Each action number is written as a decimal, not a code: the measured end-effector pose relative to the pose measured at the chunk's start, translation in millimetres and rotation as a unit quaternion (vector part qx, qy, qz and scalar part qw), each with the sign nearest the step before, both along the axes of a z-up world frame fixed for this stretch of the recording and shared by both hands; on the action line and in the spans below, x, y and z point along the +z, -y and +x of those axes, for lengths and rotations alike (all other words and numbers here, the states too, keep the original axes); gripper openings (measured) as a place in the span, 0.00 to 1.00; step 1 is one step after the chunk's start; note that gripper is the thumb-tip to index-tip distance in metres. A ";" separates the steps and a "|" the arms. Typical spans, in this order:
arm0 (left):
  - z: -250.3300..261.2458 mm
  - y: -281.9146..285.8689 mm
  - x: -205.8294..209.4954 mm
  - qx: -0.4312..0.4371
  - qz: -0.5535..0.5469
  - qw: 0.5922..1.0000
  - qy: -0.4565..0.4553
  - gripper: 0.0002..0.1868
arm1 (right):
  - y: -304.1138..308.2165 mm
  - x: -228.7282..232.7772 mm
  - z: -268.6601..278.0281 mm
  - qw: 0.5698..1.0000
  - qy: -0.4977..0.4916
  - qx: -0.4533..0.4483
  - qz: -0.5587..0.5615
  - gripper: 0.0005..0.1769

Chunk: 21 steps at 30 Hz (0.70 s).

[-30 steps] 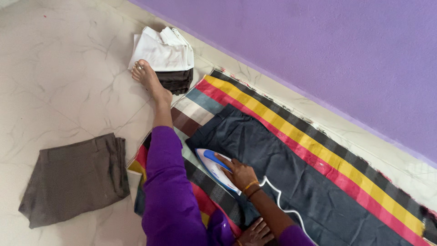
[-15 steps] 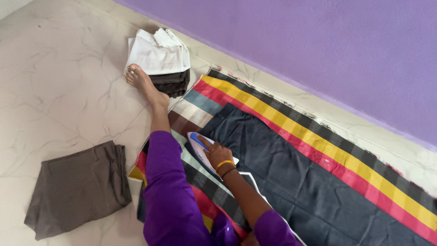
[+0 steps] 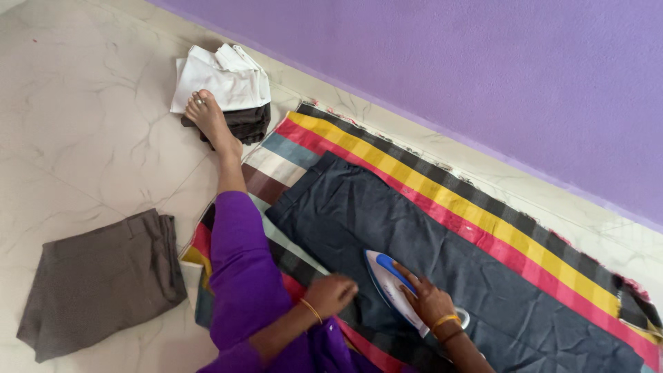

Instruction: The person irons a pair of black trousers and then a pair of brown trousers on a striped mat on the floor. They use a handheld iron to smooth the fabric, fold the trousers, and place them aside.

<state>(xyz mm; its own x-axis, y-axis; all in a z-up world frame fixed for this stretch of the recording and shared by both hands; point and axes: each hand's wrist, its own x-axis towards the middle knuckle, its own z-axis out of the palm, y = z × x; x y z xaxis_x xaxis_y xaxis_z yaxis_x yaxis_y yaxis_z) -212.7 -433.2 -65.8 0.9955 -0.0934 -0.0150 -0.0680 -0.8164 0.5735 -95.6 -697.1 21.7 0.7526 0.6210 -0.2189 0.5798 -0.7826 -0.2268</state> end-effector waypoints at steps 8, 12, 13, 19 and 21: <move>28.0 -123.1 20.0 0.144 0.267 0.922 -0.239 0.44 | -46.6 5.7 -3.5 0.997 0.013 -0.058 0.050 0.35; 31.2 -119.1 -0.3 0.229 0.267 0.902 -0.250 0.52 | -106.2 2.4 18.4 0.996 0.014 -0.051 0.067 0.34; 32.2 -117.3 -5.1 0.237 0.262 0.903 -0.244 0.53 | -123.2 1.7 24.2 0.996 0.015 -0.045 0.072 0.34; 46.2 -113.4 -7.5 0.253 0.220 0.904 -0.266 0.57 | -227.2 -5.3 62.2 0.994 0.023 0.006 0.108 0.34; 43.8 -110.8 -12.3 0.263 0.210 0.905 -0.259 0.59 | -257.2 -12.1 76.1 0.989 0.042 0.002 0.144 0.33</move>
